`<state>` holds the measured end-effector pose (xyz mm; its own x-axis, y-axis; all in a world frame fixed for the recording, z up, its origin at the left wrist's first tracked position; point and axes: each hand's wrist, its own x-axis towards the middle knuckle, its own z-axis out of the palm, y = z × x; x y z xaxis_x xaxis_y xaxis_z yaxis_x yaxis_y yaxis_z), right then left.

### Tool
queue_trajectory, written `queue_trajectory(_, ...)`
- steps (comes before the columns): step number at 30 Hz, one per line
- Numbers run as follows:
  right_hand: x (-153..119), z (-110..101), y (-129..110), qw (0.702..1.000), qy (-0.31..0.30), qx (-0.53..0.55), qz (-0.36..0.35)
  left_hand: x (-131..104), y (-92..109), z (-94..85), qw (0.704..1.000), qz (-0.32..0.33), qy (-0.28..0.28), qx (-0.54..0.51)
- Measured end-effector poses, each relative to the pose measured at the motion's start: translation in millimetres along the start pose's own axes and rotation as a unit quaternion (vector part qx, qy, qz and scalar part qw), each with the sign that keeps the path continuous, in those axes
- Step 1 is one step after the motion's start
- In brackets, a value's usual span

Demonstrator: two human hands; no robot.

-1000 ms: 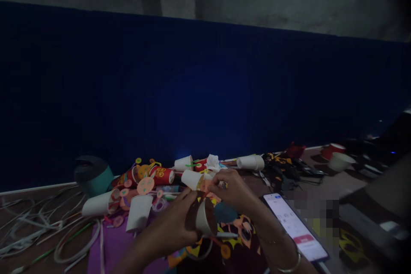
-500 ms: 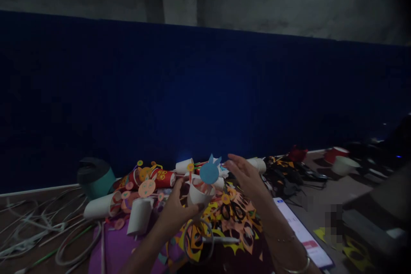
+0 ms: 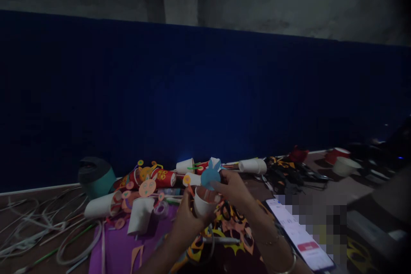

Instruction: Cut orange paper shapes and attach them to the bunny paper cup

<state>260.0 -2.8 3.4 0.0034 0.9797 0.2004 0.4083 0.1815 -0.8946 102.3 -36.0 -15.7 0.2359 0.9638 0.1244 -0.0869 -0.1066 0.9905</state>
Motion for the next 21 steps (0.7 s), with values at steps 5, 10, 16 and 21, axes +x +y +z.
queue_trajectory(5, -1.9, 4.8, -5.6, 1.0, -0.001, 0.009, 0.021, -4.1, 1.8, 5.3, 1.0, 0.02, 0.021, -0.012)
queue_trajectory(10, -11.3, -3.7, -28.1, 0.995, 0.08, 0.002, -0.066, 4.6, -5.8, -7.1, 0.996, -0.018, 0.079, -0.04)
queue_trajectory(16, -23.1, 2.8, -23.4, 0.992, -0.081, -0.091, -0.037, 12.2, -3.6, -22.2, 0.973, -0.027, 0.148, -0.176)
queue_trajectory(21, -26.4, 37.7, -7.1, 0.979, -0.2, -0.031, 0.02, 12.1, 7.5, -22.5, 0.957, -0.014, 0.135, -0.256)
